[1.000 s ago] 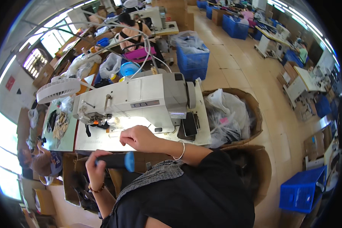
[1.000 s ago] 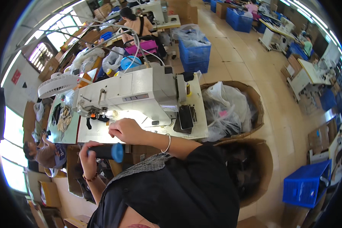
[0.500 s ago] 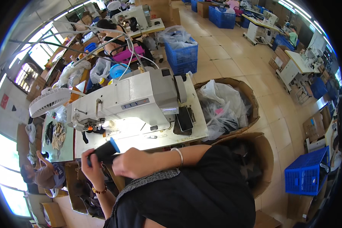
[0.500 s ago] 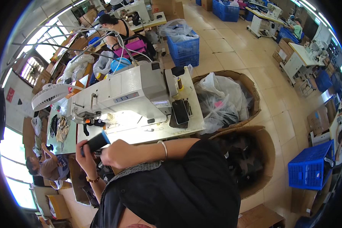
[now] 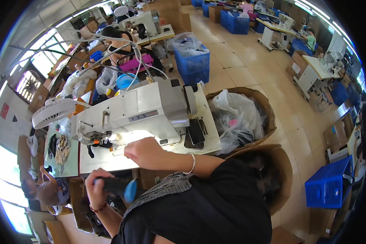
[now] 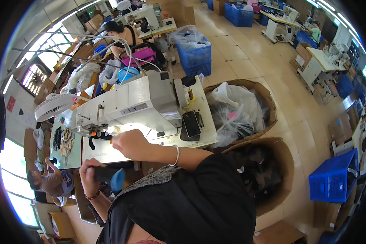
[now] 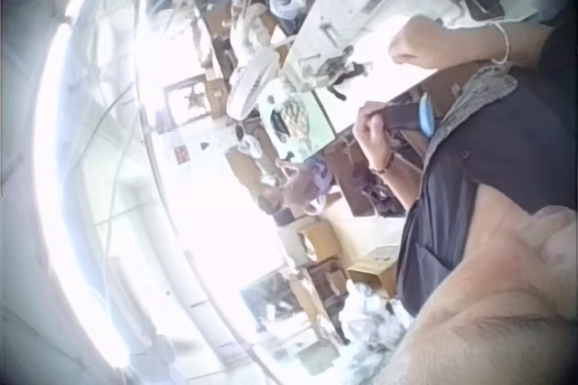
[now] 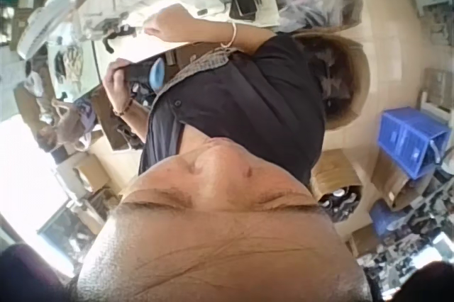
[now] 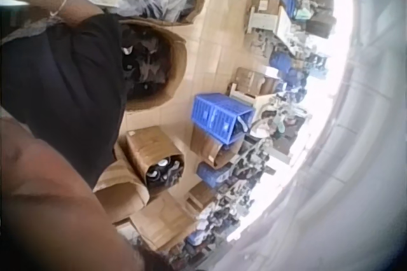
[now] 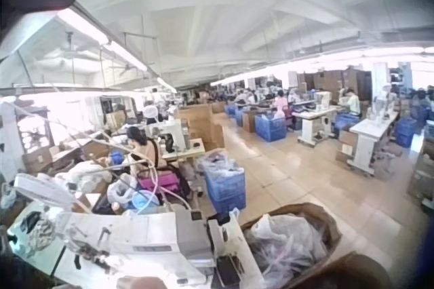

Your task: The person winds thread onto the sewing machine, cuts the thread using snips, threads the machine, and sews a shoe upper using the sewing machine.

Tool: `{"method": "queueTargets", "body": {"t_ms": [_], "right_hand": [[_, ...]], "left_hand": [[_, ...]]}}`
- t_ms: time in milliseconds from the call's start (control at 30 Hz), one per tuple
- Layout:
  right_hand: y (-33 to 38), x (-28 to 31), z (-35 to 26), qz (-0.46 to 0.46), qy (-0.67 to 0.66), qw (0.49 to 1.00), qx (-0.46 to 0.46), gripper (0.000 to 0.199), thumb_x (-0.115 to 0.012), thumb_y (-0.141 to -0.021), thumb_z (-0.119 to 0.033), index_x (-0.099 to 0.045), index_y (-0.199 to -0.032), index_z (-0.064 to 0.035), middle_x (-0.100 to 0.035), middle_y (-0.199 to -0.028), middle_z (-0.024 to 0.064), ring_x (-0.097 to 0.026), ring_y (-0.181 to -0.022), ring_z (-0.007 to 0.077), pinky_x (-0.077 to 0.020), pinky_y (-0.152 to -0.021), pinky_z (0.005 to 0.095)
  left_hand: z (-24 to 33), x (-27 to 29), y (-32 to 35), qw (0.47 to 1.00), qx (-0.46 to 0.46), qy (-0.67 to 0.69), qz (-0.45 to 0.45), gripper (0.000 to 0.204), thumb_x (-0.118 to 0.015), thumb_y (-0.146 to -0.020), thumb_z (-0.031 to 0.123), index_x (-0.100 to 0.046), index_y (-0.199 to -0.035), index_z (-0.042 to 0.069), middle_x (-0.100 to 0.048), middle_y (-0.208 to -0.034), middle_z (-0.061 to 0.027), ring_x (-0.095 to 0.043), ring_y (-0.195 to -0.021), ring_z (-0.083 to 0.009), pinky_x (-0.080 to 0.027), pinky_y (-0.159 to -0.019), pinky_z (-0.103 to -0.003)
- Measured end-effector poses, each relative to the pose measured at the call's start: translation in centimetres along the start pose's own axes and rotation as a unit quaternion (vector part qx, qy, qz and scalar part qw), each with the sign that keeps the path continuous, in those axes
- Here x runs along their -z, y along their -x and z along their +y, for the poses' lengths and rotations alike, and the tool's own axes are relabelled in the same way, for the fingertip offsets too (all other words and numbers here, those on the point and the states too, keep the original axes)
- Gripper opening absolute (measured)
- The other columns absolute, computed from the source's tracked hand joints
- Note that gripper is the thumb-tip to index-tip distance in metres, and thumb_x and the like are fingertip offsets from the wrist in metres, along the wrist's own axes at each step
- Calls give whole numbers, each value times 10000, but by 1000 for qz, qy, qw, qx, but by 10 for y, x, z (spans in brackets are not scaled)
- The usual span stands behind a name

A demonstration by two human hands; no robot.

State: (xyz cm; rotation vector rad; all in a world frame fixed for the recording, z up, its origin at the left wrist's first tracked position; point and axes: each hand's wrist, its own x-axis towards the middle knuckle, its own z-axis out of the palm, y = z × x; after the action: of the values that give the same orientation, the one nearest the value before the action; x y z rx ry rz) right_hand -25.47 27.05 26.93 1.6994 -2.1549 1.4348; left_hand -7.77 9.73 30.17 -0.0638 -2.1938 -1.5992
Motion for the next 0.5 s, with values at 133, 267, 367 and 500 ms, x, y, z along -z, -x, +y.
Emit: {"method": "queueTargets", "body": {"t_ms": [133,267,367,500], "right_hand": [[18,10,-38,-92,-17,976,194,111,-563,-815,-207,-620,-801,-113,-623,-761,72,-634,-722,283,-497,-574,397],[12,-1,-7,-83,119,988,57,107,-568,-793,-191,-633,-815,-108,-600,-721,73,-638,-677,266,-499,-548,390],[10,20,-25,-18,103,987,125,87,-579,-780,-189,-613,-804,-113,-588,-742,43,-631,-669,244,-493,-520,374],[26,-3,-27,-114,77,976,170,77,-567,-799,-181,-605,-825,-120,-590,-739,37,-625,-655,244,-493,-521,382]], "left_hand": [[-11,-29,-9,942,62,-160,287,108,-537,-922,102,-579,-997,37,-566,-738,-32,-499,-482,-67,-357,-424,-179],[-7,-18,-10,971,17,223,88,336,-554,-930,357,-540,-947,22,-577,-756,-57,-484,-478,-88,-373,-399,-188],[-7,-16,0,963,54,-219,145,150,-599,-873,114,-576,-996,31,-582,-794,-49,-500,-531,-75,-392,-439,-193],[7,-33,-12,960,94,72,255,211,-529,-948,225,-547,-974,17,-560,-817,-83,-562,-713,-133,-465,-608,-268]]}}
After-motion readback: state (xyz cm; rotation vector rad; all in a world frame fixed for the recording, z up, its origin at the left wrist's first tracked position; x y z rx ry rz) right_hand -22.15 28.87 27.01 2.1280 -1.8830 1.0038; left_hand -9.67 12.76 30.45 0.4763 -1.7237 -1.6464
